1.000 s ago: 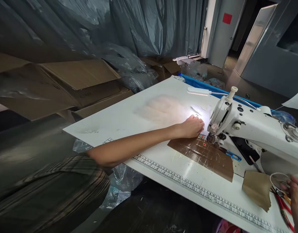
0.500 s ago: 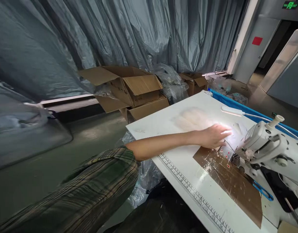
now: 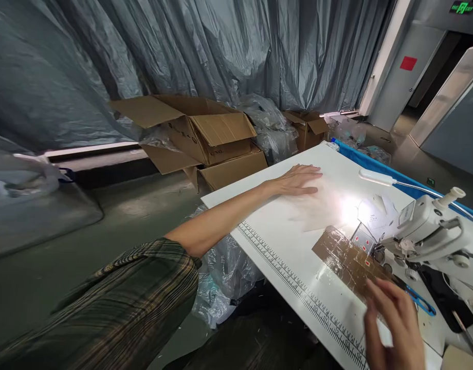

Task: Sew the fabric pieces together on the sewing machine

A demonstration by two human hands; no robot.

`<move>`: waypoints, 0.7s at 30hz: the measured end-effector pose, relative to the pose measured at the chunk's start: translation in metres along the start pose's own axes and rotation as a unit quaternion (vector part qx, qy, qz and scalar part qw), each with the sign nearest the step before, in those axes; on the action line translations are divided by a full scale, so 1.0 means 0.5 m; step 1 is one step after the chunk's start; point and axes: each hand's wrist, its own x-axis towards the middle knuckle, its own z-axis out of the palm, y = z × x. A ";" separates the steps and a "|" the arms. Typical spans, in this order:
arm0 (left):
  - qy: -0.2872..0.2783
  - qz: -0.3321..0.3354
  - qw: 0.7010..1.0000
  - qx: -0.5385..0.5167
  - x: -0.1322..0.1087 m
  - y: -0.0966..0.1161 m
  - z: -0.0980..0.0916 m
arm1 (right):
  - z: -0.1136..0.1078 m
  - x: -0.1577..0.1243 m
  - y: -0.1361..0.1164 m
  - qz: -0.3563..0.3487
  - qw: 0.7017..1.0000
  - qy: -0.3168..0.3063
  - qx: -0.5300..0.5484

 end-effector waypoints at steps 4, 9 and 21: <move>0.039 0.070 0.997 -0.017 -0.017 -0.019 -0.003 | 0.104 0.117 -0.028 -0.061 0.998 -0.029 -0.004; 0.066 0.053 0.996 -0.036 -0.039 -0.020 -0.029 | 0.204 0.282 -0.006 0.010 0.999 -0.028 0.033; 0.012 0.109 0.994 0.009 -0.071 0.008 -0.054 | 0.276 0.422 0.026 0.127 0.984 -0.104 0.065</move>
